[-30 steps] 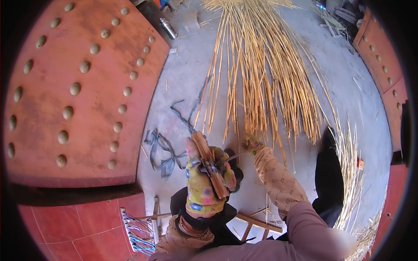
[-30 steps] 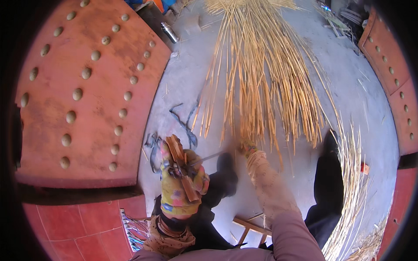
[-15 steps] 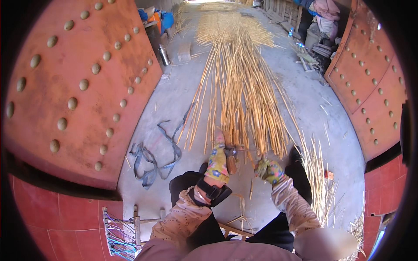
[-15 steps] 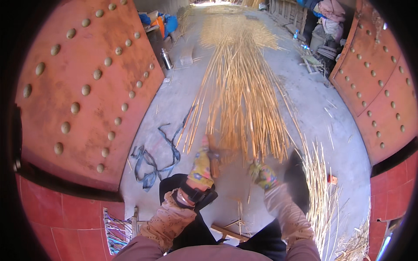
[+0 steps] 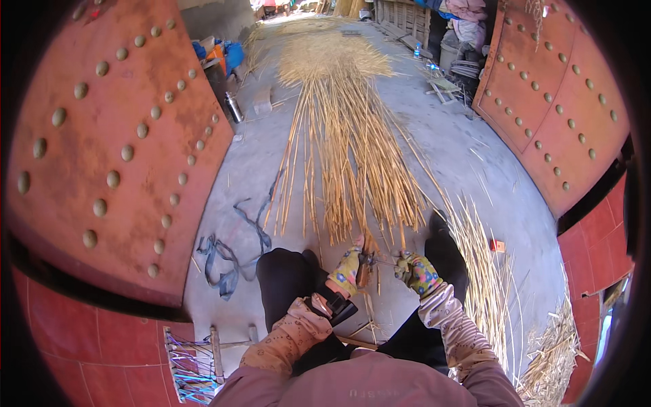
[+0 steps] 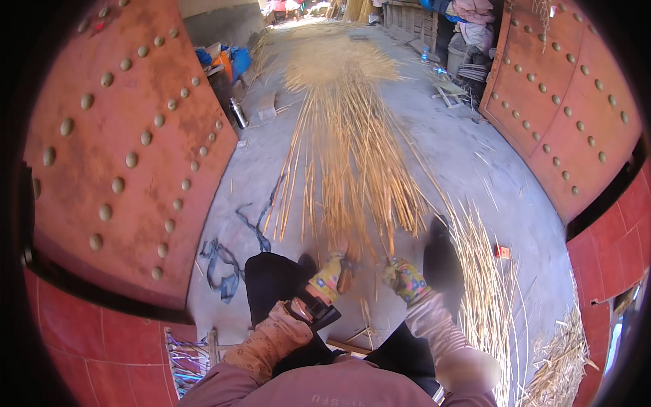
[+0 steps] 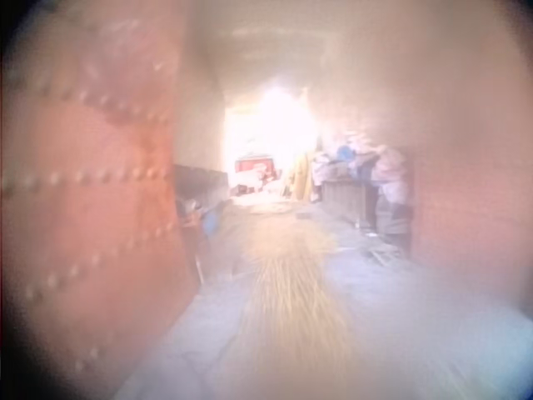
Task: The recorder uses a hand tool to strip and smooth long bamboo or reed strips as part of a manufacturing process.
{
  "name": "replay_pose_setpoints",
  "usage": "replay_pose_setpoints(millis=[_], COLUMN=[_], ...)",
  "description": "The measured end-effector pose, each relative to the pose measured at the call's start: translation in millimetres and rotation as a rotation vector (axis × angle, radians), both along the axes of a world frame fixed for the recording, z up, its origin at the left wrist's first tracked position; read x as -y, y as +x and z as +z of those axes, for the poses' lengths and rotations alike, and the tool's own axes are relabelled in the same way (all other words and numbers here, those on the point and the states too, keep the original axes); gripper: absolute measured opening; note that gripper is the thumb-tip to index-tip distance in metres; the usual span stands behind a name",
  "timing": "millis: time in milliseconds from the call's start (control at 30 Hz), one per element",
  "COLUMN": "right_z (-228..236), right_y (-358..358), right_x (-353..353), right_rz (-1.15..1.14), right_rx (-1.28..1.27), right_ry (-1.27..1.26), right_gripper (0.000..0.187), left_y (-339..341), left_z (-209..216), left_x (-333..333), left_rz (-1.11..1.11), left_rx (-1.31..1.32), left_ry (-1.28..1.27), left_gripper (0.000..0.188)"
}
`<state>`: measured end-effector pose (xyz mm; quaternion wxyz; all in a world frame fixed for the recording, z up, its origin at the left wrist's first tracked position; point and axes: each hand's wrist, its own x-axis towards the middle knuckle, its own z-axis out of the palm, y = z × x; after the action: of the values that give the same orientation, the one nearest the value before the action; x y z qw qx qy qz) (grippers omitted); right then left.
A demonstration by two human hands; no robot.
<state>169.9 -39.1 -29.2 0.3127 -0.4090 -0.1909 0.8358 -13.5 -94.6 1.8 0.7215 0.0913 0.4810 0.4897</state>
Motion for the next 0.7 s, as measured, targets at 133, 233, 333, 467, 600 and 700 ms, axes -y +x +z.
replay_pose_setpoints(millis=[133, 233, 333, 467, 600, 700], right_z=[39, 36, 57, 85, 59, 92], right_y=[1, 6, 8, -9, -34, -40], right_x=[40, 65, 64, 27, -8, -43], right_rz=[0.27, 0.848, 0.738, 0.346, 0.156, -0.045], right_rx=[0.025, -0.108, -0.268, -0.358, 0.037, 0.048], right_ry=[0.194, 0.341, 0.278, 0.21, 0.199, 0.131], right_gripper=[0.03, 0.037, 0.034, 0.031, 0.027, 0.027], left_y=[10, 17, 13, 32, 43, 32], left_z=[14, -23, -62, -1, 35, 34], left_x=[14, 13, 30, 59, 73, 80], left_rz=[-0.105, -0.109, -0.352, -0.362, -0.294, -0.218], left_rx=[0.055, 0.327, -0.636, -0.633, -0.045, 0.083], left_ry=[0.041, 0.242, 0.867, 0.894, 0.228, 0.034], left_gripper=[0.039, 0.035, 0.038, 0.037, 0.044, 0.045])
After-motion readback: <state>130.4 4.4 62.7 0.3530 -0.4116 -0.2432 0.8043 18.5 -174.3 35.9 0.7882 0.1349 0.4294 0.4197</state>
